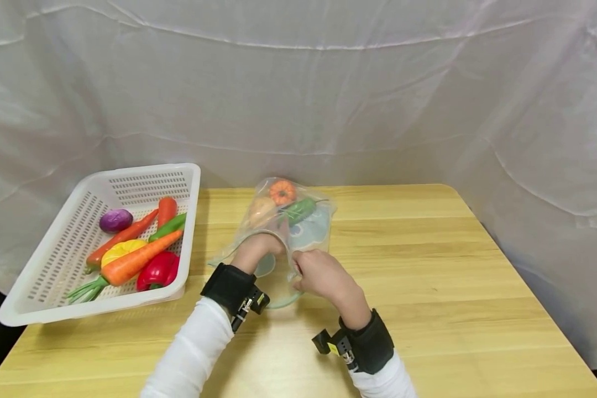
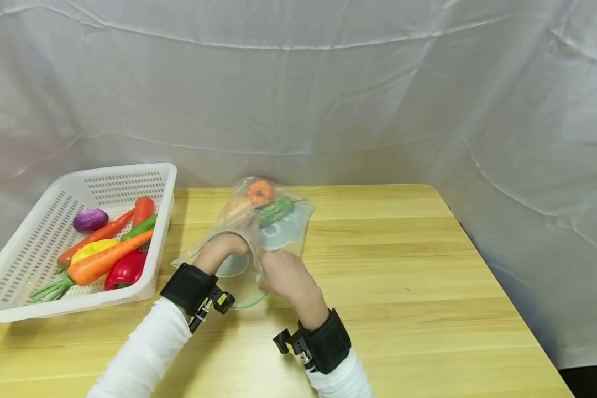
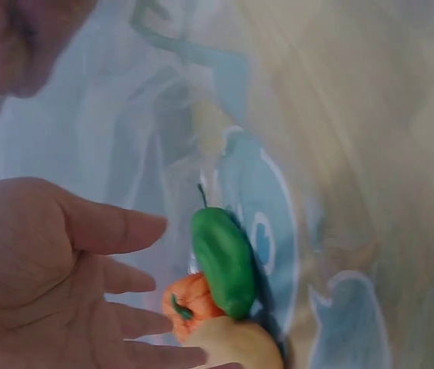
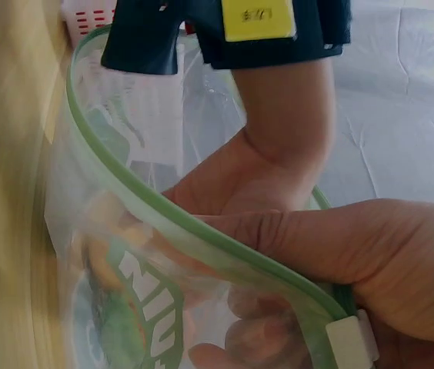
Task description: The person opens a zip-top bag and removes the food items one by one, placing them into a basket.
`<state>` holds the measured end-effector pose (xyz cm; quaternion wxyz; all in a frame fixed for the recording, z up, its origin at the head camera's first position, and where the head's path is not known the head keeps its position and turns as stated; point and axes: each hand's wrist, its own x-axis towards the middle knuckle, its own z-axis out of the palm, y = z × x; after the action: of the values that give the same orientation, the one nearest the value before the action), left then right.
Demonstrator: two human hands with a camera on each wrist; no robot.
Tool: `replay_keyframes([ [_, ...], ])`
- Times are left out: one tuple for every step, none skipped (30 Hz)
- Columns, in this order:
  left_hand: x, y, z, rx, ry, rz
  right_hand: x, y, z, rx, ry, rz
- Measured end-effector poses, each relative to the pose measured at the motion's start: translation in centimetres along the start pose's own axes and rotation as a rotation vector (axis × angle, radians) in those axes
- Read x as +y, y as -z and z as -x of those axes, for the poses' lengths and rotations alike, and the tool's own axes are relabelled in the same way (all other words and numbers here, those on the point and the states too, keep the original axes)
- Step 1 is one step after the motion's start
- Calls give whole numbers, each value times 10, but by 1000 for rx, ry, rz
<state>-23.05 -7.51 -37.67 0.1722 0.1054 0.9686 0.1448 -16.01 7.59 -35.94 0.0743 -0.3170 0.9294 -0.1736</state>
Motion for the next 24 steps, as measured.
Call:
replay_keyframes([
  [0,-2,-3,22,5,14,0,0,0,-2,0,2],
  [1,-3,-5,38,15,25,0,0,1,-6,1,1],
  [2,-3,-6,58,25,9,0,0,1,-12,3,-2],
  [3,-4,-8,85,41,3,-1,1,2,-18,6,-5],
  [4,-5,-8,107,66,5,-1,1,2,-24,12,-9],
  [5,-5,-8,127,94,-3,-2,2,3,-31,18,-12],
  [6,-5,-8,148,113,-21,-2,2,3,-39,25,-15],
  [6,-6,-8,175,123,-46,-3,2,3,-46,32,-16],
  [6,-6,-7,201,129,-70,-3,3,4,-52,40,-15],
  [6,-6,-7,228,132,-81,-4,3,4,-54,49,-14],
  [6,-7,-7,252,130,-82,-5,3,5,-55,56,-12],
  [5,-7,-7,278,123,-82,-5,3,5,-58,60,-9],
  [4,-8,-7,310,113,-76,-5,4,5,-59,66,-7],
  [3,-9,-7,345,105,-53,-6,4,6,-59,71,-2],
  [2,-9,-7,373,99,-40,-6,4,6,-61,75,1],
  [1,-10,-8,399,95,-33,-7,4,7,-62,79,6],
  [0,-11,-9,425,90,-26,-7,5,7,-66,84,10],
  [-2,-11,-9,456,87,-20,-7,5,7,-69,86,14],
  [-3,-12,-11,485,86,-23,-8,4,8,-72,91,18],
  [-4,-13,-12,503,93,-14,-8,4,8,-74,95,26],
  [-6,-14,-14,518,102,-14,-8,4,8,-75,99,31],
  [-6,-14,-15,534,115,3,-8,4,8,-76,103,36],
  [-8,-15,-16,547,123,10,-8,4,8,-78,107,37],
  [-8,-15,-18,560,131,9,-8,4,8,-77,112,39],
])
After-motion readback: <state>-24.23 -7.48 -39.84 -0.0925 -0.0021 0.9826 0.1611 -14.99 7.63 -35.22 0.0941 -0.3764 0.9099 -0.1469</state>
